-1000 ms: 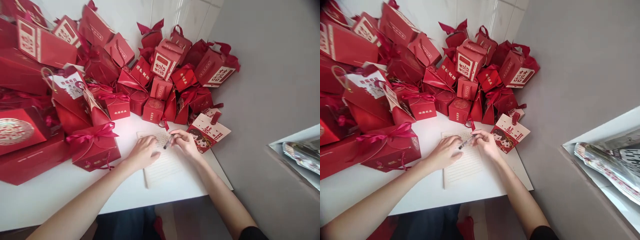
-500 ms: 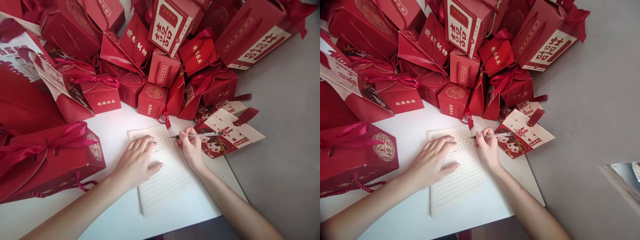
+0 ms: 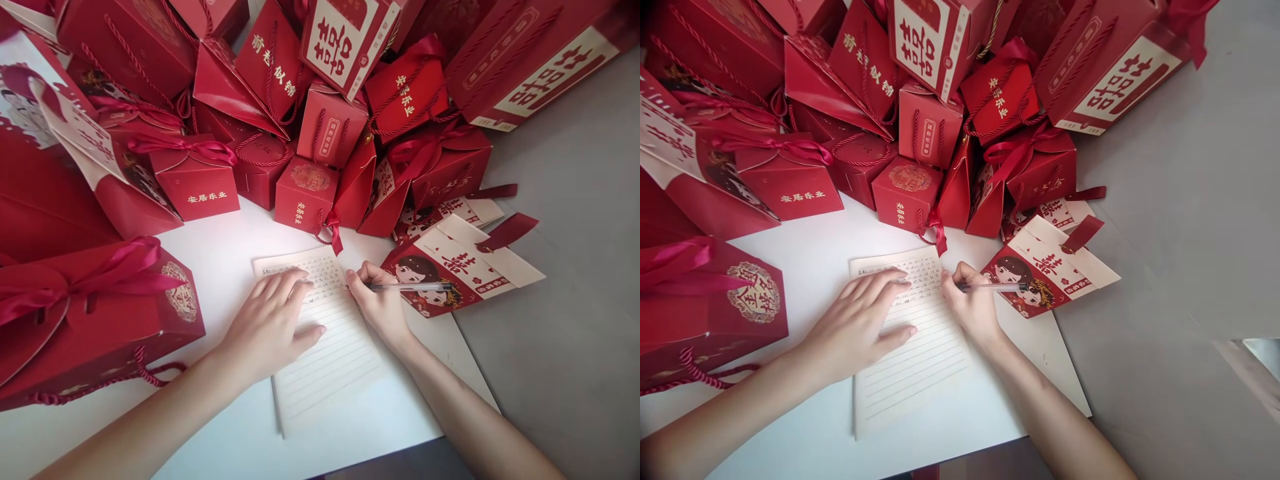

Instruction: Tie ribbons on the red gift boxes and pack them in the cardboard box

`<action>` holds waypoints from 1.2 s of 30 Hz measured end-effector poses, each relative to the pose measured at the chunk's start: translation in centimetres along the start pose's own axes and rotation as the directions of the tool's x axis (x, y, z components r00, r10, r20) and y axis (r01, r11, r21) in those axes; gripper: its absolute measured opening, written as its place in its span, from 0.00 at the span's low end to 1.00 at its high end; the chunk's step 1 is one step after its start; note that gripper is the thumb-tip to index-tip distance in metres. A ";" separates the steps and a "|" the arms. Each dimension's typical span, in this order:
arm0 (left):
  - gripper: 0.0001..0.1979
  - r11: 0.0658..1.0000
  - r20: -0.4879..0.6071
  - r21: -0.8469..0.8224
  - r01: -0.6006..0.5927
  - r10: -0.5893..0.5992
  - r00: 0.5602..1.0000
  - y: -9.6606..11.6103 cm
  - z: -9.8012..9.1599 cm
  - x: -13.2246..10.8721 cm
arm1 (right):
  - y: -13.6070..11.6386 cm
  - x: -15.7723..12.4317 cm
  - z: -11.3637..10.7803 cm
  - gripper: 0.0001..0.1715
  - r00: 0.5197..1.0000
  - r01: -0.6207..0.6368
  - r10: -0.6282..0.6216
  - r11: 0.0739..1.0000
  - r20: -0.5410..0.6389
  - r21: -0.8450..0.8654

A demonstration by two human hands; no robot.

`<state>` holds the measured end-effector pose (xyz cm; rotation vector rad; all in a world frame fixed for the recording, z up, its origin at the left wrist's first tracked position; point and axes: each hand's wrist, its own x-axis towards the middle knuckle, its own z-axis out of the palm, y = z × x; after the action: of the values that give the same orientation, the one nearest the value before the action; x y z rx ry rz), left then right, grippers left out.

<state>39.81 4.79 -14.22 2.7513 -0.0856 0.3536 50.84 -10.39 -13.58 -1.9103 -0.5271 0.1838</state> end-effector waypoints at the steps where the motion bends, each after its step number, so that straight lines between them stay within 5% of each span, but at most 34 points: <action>1: 0.23 1.000 0.001 0.001 -0.002 0.002 1.000 0.0 0.0 0.0 | 0.0 0.0 0.0 0.19 1.000 0.004 -0.003 1.000 0.008 -0.023; 36: 0.22 1.000 0.004 0.001 0.002 -0.002 1.000 0.1 0.0 0.0 | 0.0 0.1 0.0 0.17 1.000 0.013 -0.012 0.992 0.011 -0.129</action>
<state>39.84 4.72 -14.19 2.7534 -0.0834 0.3474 50.92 -10.36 -13.59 -2.0325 -0.5695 0.1541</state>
